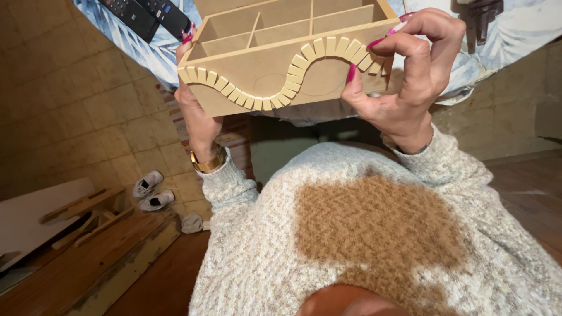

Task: Decorating the interior and exterior of a wooden box by gluing and positioning small decorative wooden strips.

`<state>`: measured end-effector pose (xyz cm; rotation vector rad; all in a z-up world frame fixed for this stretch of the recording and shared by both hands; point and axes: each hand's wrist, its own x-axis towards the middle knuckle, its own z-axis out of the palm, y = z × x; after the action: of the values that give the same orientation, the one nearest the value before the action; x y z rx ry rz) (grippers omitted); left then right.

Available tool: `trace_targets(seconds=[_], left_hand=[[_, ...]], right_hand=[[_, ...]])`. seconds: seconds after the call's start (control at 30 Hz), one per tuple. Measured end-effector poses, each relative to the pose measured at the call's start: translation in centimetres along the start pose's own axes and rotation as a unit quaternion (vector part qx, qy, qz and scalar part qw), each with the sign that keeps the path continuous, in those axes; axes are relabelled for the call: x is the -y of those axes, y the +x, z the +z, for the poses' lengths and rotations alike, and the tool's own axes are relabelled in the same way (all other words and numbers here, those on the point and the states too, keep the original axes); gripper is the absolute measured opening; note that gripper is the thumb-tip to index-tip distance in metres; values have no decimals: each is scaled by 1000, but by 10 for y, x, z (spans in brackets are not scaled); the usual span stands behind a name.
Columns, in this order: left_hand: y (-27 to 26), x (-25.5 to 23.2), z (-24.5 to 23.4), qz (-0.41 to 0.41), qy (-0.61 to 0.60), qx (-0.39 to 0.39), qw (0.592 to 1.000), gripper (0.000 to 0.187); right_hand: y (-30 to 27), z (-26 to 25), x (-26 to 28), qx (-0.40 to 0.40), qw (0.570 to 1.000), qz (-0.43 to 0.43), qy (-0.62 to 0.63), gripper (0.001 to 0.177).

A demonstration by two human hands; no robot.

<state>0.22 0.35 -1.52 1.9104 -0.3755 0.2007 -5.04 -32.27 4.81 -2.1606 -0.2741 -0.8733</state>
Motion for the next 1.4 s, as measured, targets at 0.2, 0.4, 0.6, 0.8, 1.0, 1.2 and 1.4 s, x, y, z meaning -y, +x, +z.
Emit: trace_targets(seconds=[0.2, 0.4, 0.6, 0.8, 1.0, 1.2, 1.4], left_hand=[[0, -4, -1, -8, -11, 6, 1000, 52], [-1, -4, 0, -10, -6, 3, 1000, 55], [0, -1, -1, 6, 4, 4, 1000, 54], [0, -2, 0, 2, -1, 3, 1000, 57], [0, 1, -1, 8, 8, 1, 1000, 54], [-2, 4, -1, 3, -1, -3, 1000, 53], [2, -6, 1, 12, -4, 0, 1000, 57]], right_hand=[[1, -2, 1, 1, 999, -21, -28, 46], [3, -2, 1, 0, 998, -33, -51, 46], [3, -2, -2, -1, 999, -37, -31, 45], [3, -2, -2, -4, 998, -39, -41, 45], [3, -1, -2, -3, 999, -38, -26, 44], [3, -1, -1, -6, 999, -35, -27, 44], [2, -1, -1, -4, 999, -32, -33, 44]])
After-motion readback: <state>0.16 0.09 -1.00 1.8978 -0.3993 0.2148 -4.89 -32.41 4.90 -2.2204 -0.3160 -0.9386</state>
